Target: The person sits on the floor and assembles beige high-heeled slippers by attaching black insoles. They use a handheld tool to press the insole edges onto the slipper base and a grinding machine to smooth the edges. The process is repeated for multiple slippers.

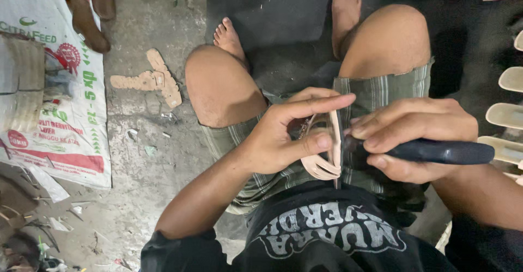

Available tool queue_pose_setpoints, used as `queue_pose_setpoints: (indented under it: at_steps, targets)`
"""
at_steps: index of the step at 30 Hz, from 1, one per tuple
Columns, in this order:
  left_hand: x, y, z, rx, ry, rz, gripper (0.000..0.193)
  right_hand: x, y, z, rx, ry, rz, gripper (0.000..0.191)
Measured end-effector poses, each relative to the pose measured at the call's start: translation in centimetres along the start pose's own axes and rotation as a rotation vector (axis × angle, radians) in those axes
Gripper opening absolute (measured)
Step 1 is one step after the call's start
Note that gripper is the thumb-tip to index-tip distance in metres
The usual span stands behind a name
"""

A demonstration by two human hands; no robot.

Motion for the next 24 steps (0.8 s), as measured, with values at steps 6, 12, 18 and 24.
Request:
queue_pose_setpoints:
  at_steps: [6,12,18,24]
  targets:
    - [0.4,-0.8,1.2,-0.163,0.016,0.014,0.048,2.6,0.3,-2.3,-0.012,-0.071,-0.138,0.016]
    - [0.8,0.7,3.5,0.036,-0.166,0.01,0.076,1.4,0.4,-2.5,0.079,0.117,-0.106,0.015]
    - [-0.2,0.8,-1.0,0.27,-0.241,0.048,0.075,-4.9,-1.6,2.0,0.104,-0.294,0.004,0.015]
    - [-3.1,-0.1,-6.6,0.27,-0.173,-0.031,0.063,-9.5,-2.4,3.5,0.137,-0.393,-0.093,0.014]
Point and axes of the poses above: each hand's wrist, its own x-axis towards the middle knuckle, its own y-axis out of the back of the hand, z = x × y, the point moved 4 cm from there along x, towards the middle knuckle, and after that the axes turned 15 degrees about z, right-handed, at the moved point
